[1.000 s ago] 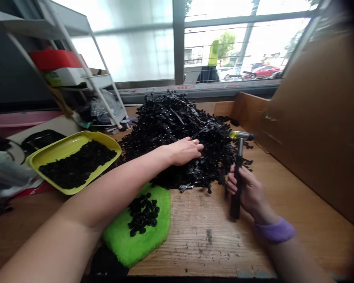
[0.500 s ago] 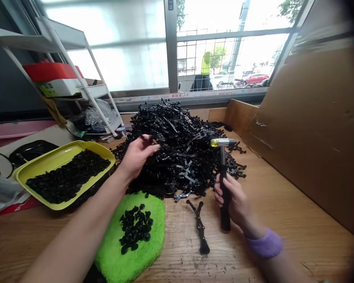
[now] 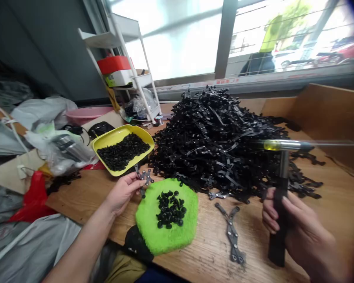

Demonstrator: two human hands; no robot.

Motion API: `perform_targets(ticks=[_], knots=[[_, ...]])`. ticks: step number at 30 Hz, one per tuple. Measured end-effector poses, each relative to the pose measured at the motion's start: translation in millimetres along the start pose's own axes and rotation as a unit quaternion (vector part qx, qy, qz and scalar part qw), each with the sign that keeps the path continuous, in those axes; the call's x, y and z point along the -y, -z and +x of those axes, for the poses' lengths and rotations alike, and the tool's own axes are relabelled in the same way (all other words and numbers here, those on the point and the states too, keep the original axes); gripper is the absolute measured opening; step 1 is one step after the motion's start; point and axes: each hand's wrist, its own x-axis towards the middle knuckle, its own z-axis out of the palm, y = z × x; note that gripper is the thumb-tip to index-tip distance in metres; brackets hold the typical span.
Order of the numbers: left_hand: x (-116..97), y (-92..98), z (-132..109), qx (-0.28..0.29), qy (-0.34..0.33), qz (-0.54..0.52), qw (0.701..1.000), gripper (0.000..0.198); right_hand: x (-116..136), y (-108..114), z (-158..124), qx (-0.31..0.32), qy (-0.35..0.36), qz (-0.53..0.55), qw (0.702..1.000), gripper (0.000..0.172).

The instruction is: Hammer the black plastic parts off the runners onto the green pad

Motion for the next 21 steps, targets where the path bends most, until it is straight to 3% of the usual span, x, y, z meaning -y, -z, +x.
perform_targets(ticks=[7, 12, 19, 21], knots=[[18, 24.2, -25, 0.048, 0.059, -0.015, 0.997, 0.038, -4, 1, 2, -0.033, -0.050, -0.040, 0.997, 0.020], [27, 35.0, -32, 0.065, 0.077, 0.038, 0.994, 0.035, -6, 2, 1, -0.002, -0.036, -0.045, 0.998, 0.015], [26, 21.1, -27, 0.091, 0.044, 0.103, 0.990, 0.026, -10, -3, -1, 0.027, 0.005, -0.054, 0.998, 0.012], [26, 15.3, -26, 0.072, 0.047, 0.103, 0.991, 0.024, -11, -7, -2, 0.026, 0.013, -0.060, 0.998, 0.013]])
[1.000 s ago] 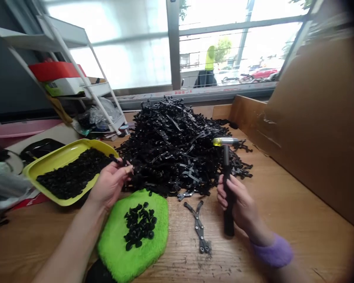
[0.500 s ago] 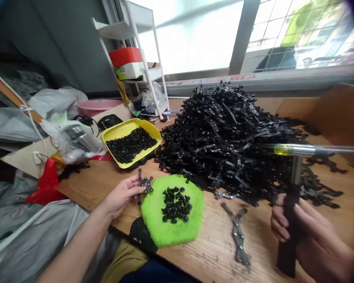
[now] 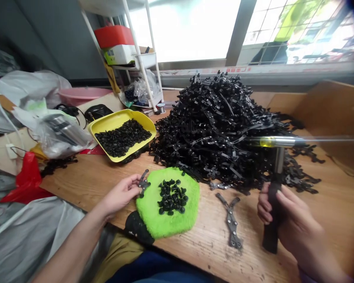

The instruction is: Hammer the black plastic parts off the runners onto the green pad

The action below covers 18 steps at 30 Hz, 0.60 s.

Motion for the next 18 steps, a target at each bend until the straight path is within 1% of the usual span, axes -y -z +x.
perform_targets(ticks=[2, 4, 6, 8, 10, 12, 13, 15, 17, 18], knots=[[-2, -4.0, 1, -0.036, 0.017, -0.025, 0.999, 0.022, 1, -3, 0, 0.001, -0.004, -0.003, 1.000, 0.012], [-6, -7.8, 2, -0.060, 0.015, -0.069, 0.996, 0.023, 2, -5, -1, 0.007, -0.010, 0.000, 1.000, 0.011], [-11, -13.3, 2, -0.066, -0.009, -0.106, 0.992, 0.026, 2, -5, -1, 0.014, -0.014, 0.000, 1.000, 0.011], [-15, -21.5, 5, -0.057, -0.022, -0.110, 0.992, 0.032, 1, -4, -1, 0.019, -0.011, -0.005, 1.000, 0.011], [-15, -31.0, 10, -0.042, -0.032, -0.076, 0.996, 0.036, 0, -3, -1, 0.025, -0.010, -0.013, 1.000, 0.011], [-10, -38.5, 19, -0.038, -0.057, -0.018, 0.997, 0.036, -2, -2, -2, 0.031, -0.008, -0.021, 0.999, 0.011], [-7, -40.5, 23, -0.047, -0.073, 0.013, 0.996, 0.034, -3, -2, -2, 0.031, -0.007, -0.025, 0.999, 0.011], [0, -40.0, 31, -0.082, -0.096, 0.060, 0.990, 0.029, -4, -2, -2, 0.031, -0.002, -0.034, 0.999, 0.013], [5, -34.5, 33, -0.116, -0.096, 0.073, 0.986, 0.026, -5, -3, -2, 0.028, 0.002, -0.039, 0.999, 0.014], [7, -30.5, 32, -0.122, -0.089, 0.062, 0.987, 0.026, -4, -3, -2, 0.027, 0.003, -0.040, 0.999, 0.014]])
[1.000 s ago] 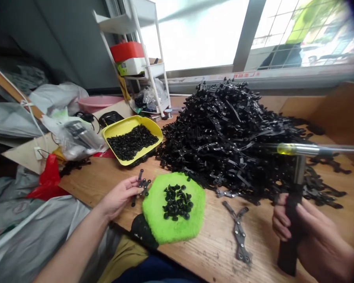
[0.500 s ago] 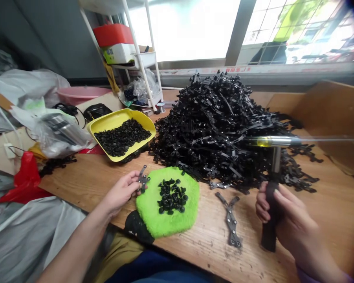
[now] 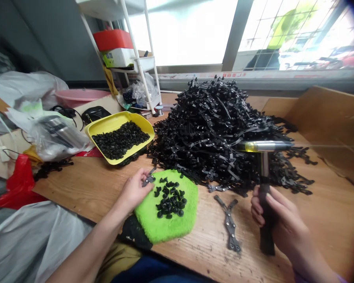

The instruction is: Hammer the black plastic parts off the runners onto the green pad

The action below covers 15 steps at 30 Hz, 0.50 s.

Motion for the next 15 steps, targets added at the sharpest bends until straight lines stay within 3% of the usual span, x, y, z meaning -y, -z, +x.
perform_targets(ticks=[5, 8, 11, 15], knots=[[2, 22.3, -14, 0.044, 0.085, -0.115, 0.989, 0.028, 1, 1, 0, 0.001, -0.005, 0.000, 1.000, 0.015], [0, 24.0, -18, 0.035, 0.103, -0.135, 0.985, 0.027, 1, 0, 0, 0.006, 0.001, -0.010, 1.000, 0.014], [-4, 12.4, -15, 0.011, 0.070, -0.113, 0.991, 0.031, 1, -1, 0, 0.007, 0.003, -0.018, 1.000, 0.013], [-9, -7.1, -10, -0.010, -0.032, 0.006, 0.999, 0.027, 1, -3, -1, 0.001, 0.000, -0.013, 1.000, 0.013]])
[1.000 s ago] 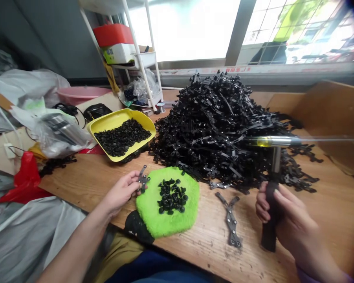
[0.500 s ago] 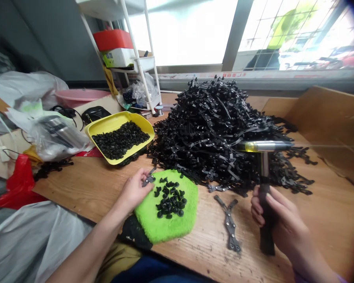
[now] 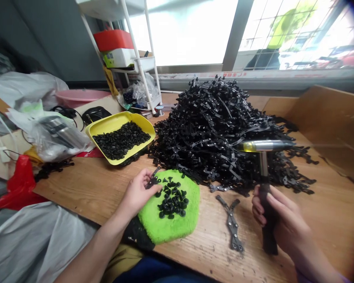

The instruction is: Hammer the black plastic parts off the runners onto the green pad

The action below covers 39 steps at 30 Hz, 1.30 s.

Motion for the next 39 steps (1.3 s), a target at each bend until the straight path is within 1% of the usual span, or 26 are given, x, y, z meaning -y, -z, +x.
perform_targets(ticks=[3, 5, 7, 9, 10, 12, 16, 19, 20, 21, 23, 26, 30, 34, 37, 39], knots=[[-1, -5.0, -5, -0.004, -0.055, 0.110, 0.992, 0.018, 0, 0, 0, -0.001, 0.003, 0.003, 1.000, 0.015], [0, -3.4, -12, -0.025, -0.089, 0.164, 0.982, 0.013, -1, 1, 0, 0.003, 0.005, 0.003, 1.000, 0.016], [1, -0.4, -17, -0.034, -0.131, 0.206, 0.969, 0.011, -2, 2, 1, 0.007, 0.008, 0.002, 1.000, 0.016], [2, 1.3, -22, -0.022, -0.165, 0.230, 0.959, 0.012, -2, 3, 1, 0.013, 0.011, 0.004, 1.000, 0.016], [2, 1.3, -23, -0.017, -0.170, 0.228, 0.959, 0.012, -2, 3, 1, 0.014, 0.010, 0.005, 1.000, 0.016], [0, -0.4, -25, -0.019, -0.149, 0.201, 0.968, 0.011, -2, 3, 1, 0.012, 0.006, 0.009, 1.000, 0.016], [-1, -1.7, -24, -0.032, -0.068, 0.115, 0.991, 0.018, -1, 3, 0, 0.006, 0.008, 0.010, 1.000, 0.018], [4, 6.1, -21, -0.090, -0.042, 0.078, 0.992, 0.023, 0, 3, -1, 0.000, 0.014, 0.007, 1.000, 0.019], [7, 9.6, -20, -0.105, -0.039, 0.077, 0.991, 0.024, 0, 3, -1, -0.003, 0.016, 0.006, 1.000, 0.020], [9, 12.9, -20, -0.107, -0.036, 0.081, 0.990, 0.025, 0, 4, -1, -0.004, 0.018, 0.004, 1.000, 0.020], [13, 17.5, -21, -0.088, -0.033, 0.089, 0.992, 0.025, 0, 3, -1, -0.002, 0.019, 0.002, 1.000, 0.019], [14, 17.8, -28, -0.060, -0.024, 0.089, 0.994, 0.024, 2, 1, -2, -0.001, 0.012, 0.002, 1.000, 0.016], [11, 10.4, -32, -0.042, -0.032, 0.120, 0.991, 0.021, 4, -2, -3, -0.007, 0.006, -0.002, 1.000, 0.018], [9, 2.2, -24, -0.038, -0.040, 0.135, 0.989, 0.022, 4, -2, -2, -0.001, 0.009, -0.004, 1.000, 0.016], [8, 1.4, -19, -0.015, -0.024, 0.102, 0.994, 0.024, 4, -1, -2, 0.003, 0.016, -0.009, 1.000, 0.014], [8, 5.7, -20, -0.005, 0.004, 0.045, 0.999, 0.026, 3, 1, -2, 0.004, 0.017, -0.009, 1.000, 0.014]])
